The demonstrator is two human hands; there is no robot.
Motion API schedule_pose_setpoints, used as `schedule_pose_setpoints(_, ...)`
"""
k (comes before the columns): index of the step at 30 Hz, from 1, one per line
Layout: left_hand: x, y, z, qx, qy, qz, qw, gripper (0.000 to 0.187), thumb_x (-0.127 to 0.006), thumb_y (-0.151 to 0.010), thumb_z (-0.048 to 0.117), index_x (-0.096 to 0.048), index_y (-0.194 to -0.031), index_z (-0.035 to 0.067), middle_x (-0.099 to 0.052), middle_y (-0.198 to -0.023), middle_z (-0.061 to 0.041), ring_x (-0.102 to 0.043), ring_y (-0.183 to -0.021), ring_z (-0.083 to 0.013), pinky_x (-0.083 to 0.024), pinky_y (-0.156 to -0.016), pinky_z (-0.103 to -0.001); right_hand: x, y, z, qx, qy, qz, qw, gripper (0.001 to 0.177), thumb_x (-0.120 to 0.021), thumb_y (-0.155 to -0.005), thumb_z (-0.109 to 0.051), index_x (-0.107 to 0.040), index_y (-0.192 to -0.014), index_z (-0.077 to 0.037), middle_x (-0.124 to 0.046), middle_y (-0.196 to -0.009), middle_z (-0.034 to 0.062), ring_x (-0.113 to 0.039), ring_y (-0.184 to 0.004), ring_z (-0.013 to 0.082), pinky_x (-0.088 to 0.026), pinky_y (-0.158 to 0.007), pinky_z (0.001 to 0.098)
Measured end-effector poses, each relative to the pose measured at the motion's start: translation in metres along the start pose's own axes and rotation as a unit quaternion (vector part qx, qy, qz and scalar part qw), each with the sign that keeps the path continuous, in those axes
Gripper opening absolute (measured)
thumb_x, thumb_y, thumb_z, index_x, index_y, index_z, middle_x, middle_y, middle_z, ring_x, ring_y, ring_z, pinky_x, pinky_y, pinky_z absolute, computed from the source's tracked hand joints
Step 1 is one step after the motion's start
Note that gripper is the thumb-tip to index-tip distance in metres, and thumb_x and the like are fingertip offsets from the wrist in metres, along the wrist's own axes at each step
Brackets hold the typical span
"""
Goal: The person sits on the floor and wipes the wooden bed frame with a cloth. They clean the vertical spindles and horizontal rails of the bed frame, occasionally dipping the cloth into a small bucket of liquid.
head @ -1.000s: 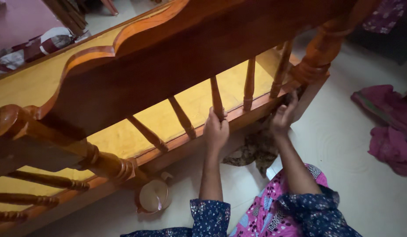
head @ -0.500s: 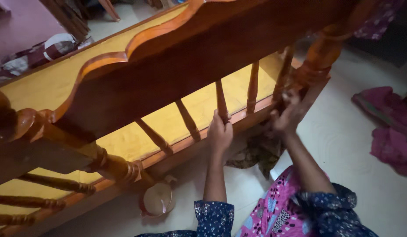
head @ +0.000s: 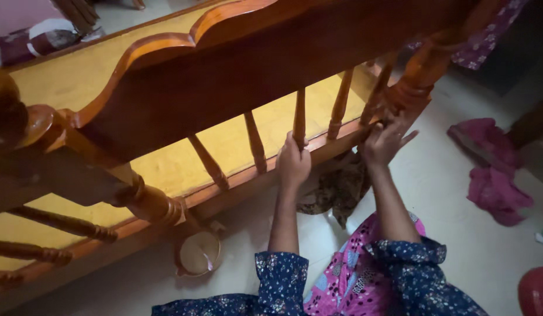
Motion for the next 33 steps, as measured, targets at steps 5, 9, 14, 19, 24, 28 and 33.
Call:
schedule_pose_setpoints(5, -0.002, 0.004, -0.002, 0.001, -0.019, 0.018, 1.000, 0.031, -0.057, -0.087, 0.009, -0.055, -0.118, 0.012, -0.071, -0.098, -0.009, -0.067, -0.099, -0.0372, -0.049, -0.086, -0.053, -0.015, 0.030, -0.014, -0.024, -0.271, -0.015, 0.962, 0.076, -0.030, -0.110, -0.065, -0.041, -0.139, 0.004, -0.051, -0.142, 0.0200, -0.047, -0.141, 0.0317, -0.030, -0.124, 0.0447)
schedule_pose_setpoints(9, -0.001, 0.003, -0.003, 0.002, -0.015, 0.008, 1.000, 0.033, -0.057, -0.087, 0.010, -0.055, -0.120, 0.011, -0.072, -0.100, -0.008, -0.067, -0.100, -0.0360, -0.050, -0.087, -0.052, -0.023, 0.076, -0.013, -0.078, -0.322, -0.047, 0.942, 0.074, -0.029, -0.111, -0.061, -0.039, -0.144, 0.005, -0.049, -0.135, 0.0177, -0.048, -0.128, 0.0286, -0.038, -0.115, 0.0417)
schedule_pose_setpoints(14, -0.008, 0.003, -0.013, -0.010, -0.010, 0.018, 1.000, 0.043, -0.058, -0.086, 0.011, -0.052, -0.129, 0.011, -0.072, -0.102, -0.008, -0.067, -0.101, -0.0355, -0.050, -0.088, -0.051, -0.031, 0.133, -0.060, 0.053, -0.322, -0.068, 0.943, 0.071, -0.041, -0.107, -0.059, -0.037, -0.144, 0.003, -0.042, -0.147, 0.0211, -0.042, -0.134, 0.0305, -0.041, -0.097, 0.0338)
schedule_pose_setpoints(19, -0.008, 0.000, -0.019, -0.002, -0.020, -0.017, 1.000, 0.043, -0.058, -0.087, 0.012, -0.052, -0.130, 0.012, -0.073, -0.106, -0.008, -0.068, -0.103, -0.0356, -0.051, -0.088, -0.051, 0.012, 0.057, -0.052, 0.166, -0.014, -0.018, 0.986, 0.062, -0.043, -0.104, -0.060, -0.058, -0.136, -0.009, -0.063, -0.127, 0.0110, -0.056, -0.121, 0.0315, -0.040, -0.098, 0.0471)
schedule_pose_setpoints(24, -0.001, 0.003, -0.014, -0.029, -0.011, -0.004, 1.000, 0.049, -0.056, -0.085, 0.011, -0.049, -0.133, 0.009, -0.072, -0.106, -0.010, -0.066, -0.103, -0.0384, -0.049, -0.089, -0.053, 0.017, 0.061, -0.080, 0.075, -0.088, -0.061, 0.991, 0.062, -0.038, -0.106, -0.053, -0.056, -0.146, -0.010, -0.064, -0.134, 0.0105, -0.054, -0.121, 0.0335, -0.037, -0.103, 0.0475)
schedule_pose_setpoints(28, -0.004, 0.003, -0.015, -0.019, -0.026, 0.007, 0.999, 0.048, -0.057, -0.086, 0.011, -0.049, -0.133, 0.009, -0.072, -0.106, -0.011, -0.066, -0.103, -0.0388, -0.049, -0.092, -0.054, 0.017, 0.051, -0.079, 0.157, -0.143, -0.118, 0.970, 0.058, -0.038, -0.106, -0.052, -0.054, -0.139, -0.007, -0.061, -0.135, 0.0099, -0.054, -0.121, 0.0326, -0.036, -0.101, 0.0452)
schedule_pose_setpoints(33, -0.005, 0.002, -0.018, -0.021, -0.012, 0.002, 1.000, 0.049, -0.056, -0.085, 0.009, -0.049, -0.134, 0.009, -0.073, -0.107, -0.009, -0.066, -0.104, -0.0382, -0.049, -0.090, -0.053, 0.011, 0.029, -0.048, 0.121, -0.016, -0.095, 0.988, 0.055, -0.036, -0.111, -0.055, -0.061, -0.137, -0.013, -0.069, -0.134, 0.0046, -0.054, -0.115, 0.0323, -0.034, -0.106, 0.0482)
Point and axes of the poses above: each hand's wrist, its own y-axis away from the middle knuckle, its own x-axis out of the back of the hand, z = x × y, the point moved 4 cm from there along -y, towards the middle knuckle
